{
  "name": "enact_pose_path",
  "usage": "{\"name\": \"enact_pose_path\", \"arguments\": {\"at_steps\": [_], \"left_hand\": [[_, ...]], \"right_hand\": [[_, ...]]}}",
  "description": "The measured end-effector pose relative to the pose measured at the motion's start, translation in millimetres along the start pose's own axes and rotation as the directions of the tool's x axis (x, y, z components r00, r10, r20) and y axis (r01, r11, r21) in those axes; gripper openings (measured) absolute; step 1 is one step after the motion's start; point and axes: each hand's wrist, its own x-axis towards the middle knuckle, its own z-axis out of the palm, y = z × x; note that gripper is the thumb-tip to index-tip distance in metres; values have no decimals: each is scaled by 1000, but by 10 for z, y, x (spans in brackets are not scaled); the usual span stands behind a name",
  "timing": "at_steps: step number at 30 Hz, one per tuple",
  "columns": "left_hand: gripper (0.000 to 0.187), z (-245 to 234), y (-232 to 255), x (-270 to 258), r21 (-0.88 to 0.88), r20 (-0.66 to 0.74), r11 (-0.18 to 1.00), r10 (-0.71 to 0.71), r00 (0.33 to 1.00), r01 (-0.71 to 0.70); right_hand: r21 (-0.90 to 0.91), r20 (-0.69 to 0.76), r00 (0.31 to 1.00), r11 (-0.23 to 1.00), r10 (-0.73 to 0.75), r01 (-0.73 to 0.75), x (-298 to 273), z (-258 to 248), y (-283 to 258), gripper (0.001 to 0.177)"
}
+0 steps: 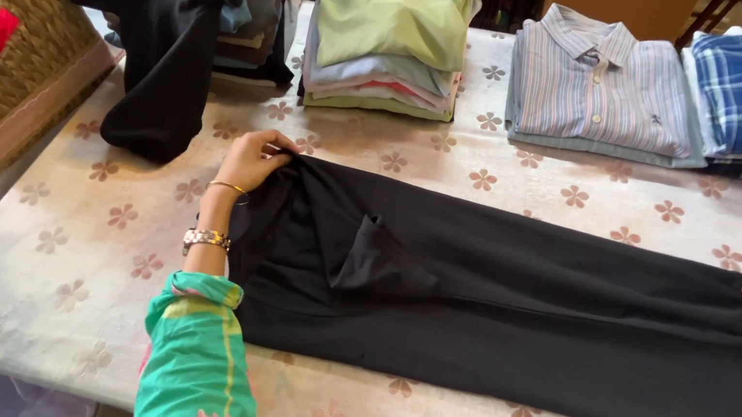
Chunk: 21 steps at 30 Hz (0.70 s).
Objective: Folding shirts and placing them in a stack.
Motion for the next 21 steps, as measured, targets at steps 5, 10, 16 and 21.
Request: {"name": "enact_pose_path", "arguments": {"at_steps": [5,10,16,21], "left_hand": [[17,18,1138,-175,553,-133,782,424,896,-288],[54,413,2275,-520,654,32,740,184,982,-160],[68,1129,1844,-759,794,195,573,81,977,-206],[28,509,2543,-1224,135,432,747,547,717,-651]], "right_hand": [[-66,-118,990,995,-82,74,43,-54,-232,26],[-131,-26,975,968,-220,215,-40,-144,-656,22],[-360,113,966,897,-231,257,-121,-145,-868,12],[-367,118,978,907,-174,206,-110,-171,-857,15]]}}
